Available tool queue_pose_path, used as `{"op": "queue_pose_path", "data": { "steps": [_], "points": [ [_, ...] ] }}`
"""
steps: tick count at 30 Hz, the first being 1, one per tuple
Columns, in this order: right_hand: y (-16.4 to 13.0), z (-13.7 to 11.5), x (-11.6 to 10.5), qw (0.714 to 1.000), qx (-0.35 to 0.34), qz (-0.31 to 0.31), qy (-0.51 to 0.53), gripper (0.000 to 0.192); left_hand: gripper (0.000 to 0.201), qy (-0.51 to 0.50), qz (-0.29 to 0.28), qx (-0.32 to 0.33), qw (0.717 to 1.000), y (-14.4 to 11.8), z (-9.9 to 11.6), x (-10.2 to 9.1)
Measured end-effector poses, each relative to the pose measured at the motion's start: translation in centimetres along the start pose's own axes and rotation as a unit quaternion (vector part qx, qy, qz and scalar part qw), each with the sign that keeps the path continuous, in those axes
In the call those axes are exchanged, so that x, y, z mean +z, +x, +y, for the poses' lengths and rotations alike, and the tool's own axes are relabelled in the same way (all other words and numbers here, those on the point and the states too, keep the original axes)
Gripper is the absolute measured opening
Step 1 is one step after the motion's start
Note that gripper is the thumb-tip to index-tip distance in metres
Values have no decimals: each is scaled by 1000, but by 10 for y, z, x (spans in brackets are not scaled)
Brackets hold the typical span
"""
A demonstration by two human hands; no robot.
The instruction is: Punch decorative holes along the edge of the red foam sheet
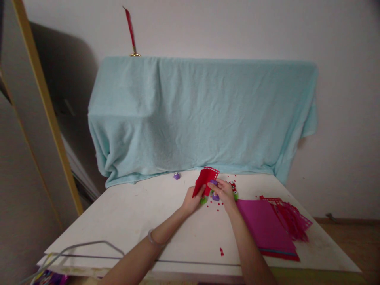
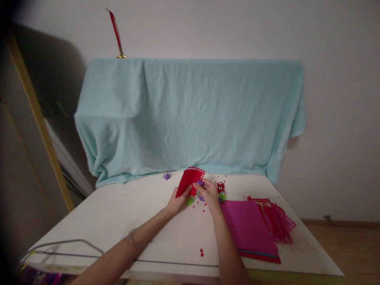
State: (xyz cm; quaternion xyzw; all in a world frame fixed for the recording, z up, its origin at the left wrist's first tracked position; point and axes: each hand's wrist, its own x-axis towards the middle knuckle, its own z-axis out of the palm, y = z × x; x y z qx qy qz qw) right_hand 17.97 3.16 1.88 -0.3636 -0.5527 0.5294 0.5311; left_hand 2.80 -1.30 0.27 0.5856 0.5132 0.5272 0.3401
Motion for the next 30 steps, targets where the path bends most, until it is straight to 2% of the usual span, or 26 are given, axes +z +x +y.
{"op": "queue_pose_path", "data": {
  "steps": [8, 16, 22, 30],
  "points": [
    [0, -4, 5, 999, 5, 32, 23, 55, 54, 4, 1, -10, 1000, -2, -1, 2],
    [-2, -13, 3, 999, -7, 20, 24, 45, 56, 4, 18, -20, 1000, -2, 0, 2],
    [0, -13, 1, 992, 6, 71, 101, 44, 56, 6, 28, -29, 999, -2, 2, 2],
    [6, -2, -4, 985, 63, 72, 144, 64, 55, -1, 31, -38, 999, -2, 0, 2]
  ]
}}
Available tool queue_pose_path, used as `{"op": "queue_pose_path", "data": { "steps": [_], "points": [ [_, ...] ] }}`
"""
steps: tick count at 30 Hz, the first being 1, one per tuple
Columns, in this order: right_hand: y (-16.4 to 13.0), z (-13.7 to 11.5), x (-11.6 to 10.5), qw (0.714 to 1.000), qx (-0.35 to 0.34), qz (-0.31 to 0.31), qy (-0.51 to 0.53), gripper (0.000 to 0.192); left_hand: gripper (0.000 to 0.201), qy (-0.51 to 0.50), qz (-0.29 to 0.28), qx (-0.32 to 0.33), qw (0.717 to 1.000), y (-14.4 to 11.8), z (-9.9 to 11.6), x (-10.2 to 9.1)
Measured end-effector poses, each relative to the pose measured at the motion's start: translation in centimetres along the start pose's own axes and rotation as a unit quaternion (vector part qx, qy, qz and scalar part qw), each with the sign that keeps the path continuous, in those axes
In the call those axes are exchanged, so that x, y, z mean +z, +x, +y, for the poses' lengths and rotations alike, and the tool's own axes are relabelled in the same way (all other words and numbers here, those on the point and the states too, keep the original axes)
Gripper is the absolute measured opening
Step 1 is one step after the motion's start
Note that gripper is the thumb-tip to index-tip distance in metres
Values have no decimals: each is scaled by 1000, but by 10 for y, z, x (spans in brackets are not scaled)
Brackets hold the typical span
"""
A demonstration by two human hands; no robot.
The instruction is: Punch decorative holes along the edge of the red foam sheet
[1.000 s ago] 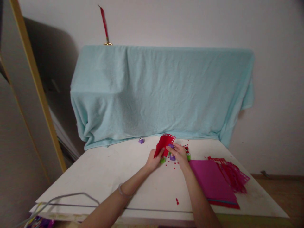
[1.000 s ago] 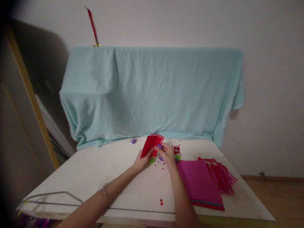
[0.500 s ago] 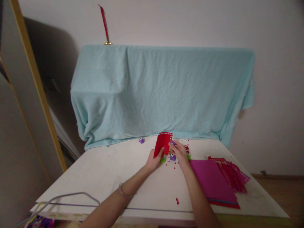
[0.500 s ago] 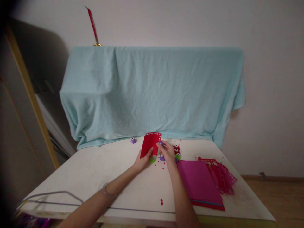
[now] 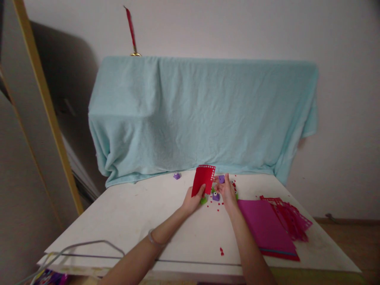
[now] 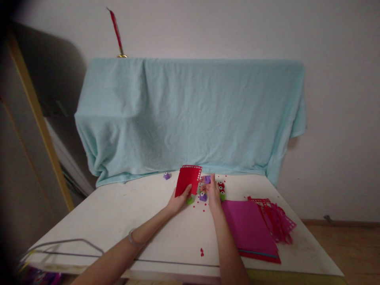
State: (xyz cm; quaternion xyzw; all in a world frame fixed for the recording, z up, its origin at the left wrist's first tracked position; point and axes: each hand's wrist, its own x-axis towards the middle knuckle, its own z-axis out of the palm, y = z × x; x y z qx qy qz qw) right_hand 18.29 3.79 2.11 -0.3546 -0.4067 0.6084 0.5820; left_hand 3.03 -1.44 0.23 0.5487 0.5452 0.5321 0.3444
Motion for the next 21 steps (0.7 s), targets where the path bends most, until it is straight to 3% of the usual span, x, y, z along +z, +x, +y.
{"op": "queue_pose_path", "data": {
  "steps": [21],
  "points": [
    [6, 3, -2, 1000, 17, 9, -8, 69, 56, 13, -16, 12, 1000, -3, 7, -3]
  ]
}}
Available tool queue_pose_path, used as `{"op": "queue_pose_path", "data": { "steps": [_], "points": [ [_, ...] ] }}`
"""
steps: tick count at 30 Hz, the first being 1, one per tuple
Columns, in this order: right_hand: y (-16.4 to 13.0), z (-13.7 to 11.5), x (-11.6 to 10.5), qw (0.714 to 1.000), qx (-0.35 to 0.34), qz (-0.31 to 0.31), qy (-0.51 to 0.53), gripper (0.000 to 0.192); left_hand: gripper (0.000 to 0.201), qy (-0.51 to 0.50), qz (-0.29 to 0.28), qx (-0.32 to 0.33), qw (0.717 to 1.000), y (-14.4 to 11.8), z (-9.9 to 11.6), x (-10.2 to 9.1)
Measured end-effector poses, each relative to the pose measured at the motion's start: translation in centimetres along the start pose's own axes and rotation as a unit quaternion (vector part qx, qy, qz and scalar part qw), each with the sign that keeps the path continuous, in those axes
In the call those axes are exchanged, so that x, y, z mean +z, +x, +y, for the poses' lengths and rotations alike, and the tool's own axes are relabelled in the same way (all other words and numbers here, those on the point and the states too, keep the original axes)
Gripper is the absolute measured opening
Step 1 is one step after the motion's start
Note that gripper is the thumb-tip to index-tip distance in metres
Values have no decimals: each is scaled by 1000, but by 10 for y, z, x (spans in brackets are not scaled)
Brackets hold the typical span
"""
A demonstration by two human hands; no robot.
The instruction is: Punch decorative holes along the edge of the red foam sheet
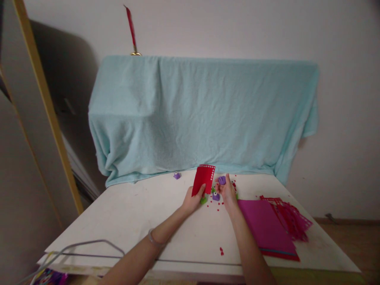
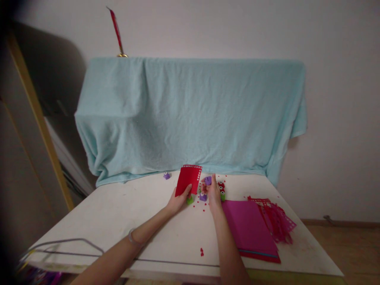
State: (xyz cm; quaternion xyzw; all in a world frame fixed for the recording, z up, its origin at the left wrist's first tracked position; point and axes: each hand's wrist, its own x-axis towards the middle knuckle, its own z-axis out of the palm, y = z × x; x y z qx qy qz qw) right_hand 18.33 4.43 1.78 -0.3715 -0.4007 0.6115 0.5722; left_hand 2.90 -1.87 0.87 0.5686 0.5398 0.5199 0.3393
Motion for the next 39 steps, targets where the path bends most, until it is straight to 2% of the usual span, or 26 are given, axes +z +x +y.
{"op": "queue_pose_path", "data": {
  "steps": [10, 18, 28, 39],
  "points": [
    [5, 5, -3, 1000, -6, 8, 11, 64, 52, -8, 17, 0, 1000, 1, -2, 2],
    [0, 4, -1, 1000, -1, -14, 15, 58, 52, 10, 4, -9, 1000, 2, -3, 0],
    [-10, -7, 8, 1000, 6, -21, 4, 51, 51, 10, 7, -12, 1000, 1, -2, 0],
    [-12, -8, 7, 997, -10, -79, -11, 40, 50, 9, 20, 0, 1000, 1, -1, 2]
  ]
}}
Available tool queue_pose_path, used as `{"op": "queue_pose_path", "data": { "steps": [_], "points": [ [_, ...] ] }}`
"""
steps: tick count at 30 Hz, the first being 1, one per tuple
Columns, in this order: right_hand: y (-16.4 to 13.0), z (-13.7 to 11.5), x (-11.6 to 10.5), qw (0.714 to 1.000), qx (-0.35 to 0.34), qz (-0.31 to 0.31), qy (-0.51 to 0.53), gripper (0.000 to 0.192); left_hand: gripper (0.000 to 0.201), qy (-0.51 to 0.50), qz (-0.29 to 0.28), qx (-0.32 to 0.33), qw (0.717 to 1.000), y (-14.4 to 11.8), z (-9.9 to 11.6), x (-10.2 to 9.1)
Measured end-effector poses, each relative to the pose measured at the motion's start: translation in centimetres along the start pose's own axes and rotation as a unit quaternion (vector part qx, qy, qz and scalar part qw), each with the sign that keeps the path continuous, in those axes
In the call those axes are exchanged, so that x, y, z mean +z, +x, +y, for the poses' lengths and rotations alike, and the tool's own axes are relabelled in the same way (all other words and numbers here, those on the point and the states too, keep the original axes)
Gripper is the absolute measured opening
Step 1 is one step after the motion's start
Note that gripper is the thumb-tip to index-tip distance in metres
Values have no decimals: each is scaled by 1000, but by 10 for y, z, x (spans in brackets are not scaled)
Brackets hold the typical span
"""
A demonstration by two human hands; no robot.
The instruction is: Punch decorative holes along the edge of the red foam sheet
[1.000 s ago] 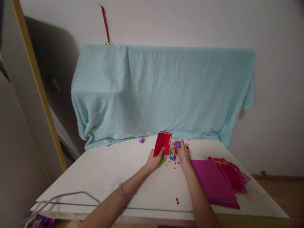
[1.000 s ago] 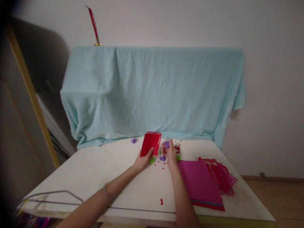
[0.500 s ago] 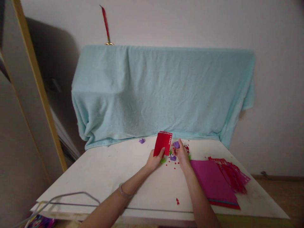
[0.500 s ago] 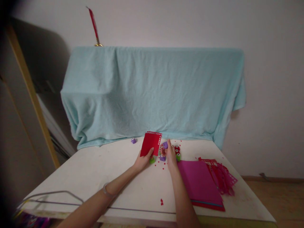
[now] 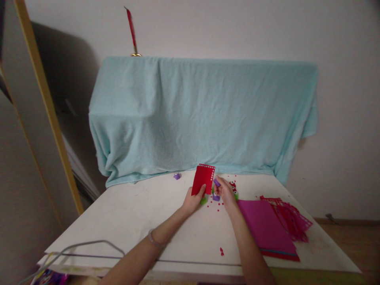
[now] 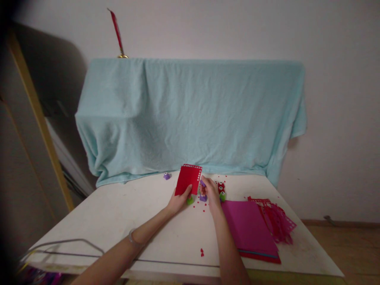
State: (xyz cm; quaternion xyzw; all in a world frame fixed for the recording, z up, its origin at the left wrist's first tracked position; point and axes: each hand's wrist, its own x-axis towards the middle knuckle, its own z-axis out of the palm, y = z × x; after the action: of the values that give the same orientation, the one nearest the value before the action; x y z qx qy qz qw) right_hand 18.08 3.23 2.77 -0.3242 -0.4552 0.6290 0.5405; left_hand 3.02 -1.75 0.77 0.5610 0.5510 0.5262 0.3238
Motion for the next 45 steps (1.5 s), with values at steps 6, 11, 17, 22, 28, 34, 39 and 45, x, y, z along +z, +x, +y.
{"op": "queue_pose_path", "data": {
  "steps": [6, 11, 17, 22, 28, 34, 39, 45],
  "points": [
    [-1, -2, 1, 1000, 2, 2, 0, 37, 51, 3, 3, 1, 1000, 0, 2, 1],
    [0, -3, 1, 999, -4, 30, -12, 35, 52, 1, -6, 0, 1000, -1, 3, -2],
    [1, -1, 0, 1000, -8, 20, -10, 34, 52, 1, -15, 7, 1000, 0, 1, -1],
    [1, -1, 1, 1000, -10, 13, -23, 34, 55, 5, -19, 14, 1000, 0, -2, 0],
    [2, -1, 2, 1000, 2, 10, -27, 34, 57, 2, -12, 14, 1000, 2, -3, 0],
    [2, 1, 0, 999, -4, 2, -33, 32, 57, -2, -16, 8, 1000, 3, -5, -1],
    [1, 0, 1, 1000, 2, 11, -26, 33, 58, 6, -11, 3, 1000, 2, -2, -1],
    [-1, 0, 2, 999, -9, 10, -35, 30, 58, 5, -7, 7, 1000, 1, 2, -2]
  ]
}}
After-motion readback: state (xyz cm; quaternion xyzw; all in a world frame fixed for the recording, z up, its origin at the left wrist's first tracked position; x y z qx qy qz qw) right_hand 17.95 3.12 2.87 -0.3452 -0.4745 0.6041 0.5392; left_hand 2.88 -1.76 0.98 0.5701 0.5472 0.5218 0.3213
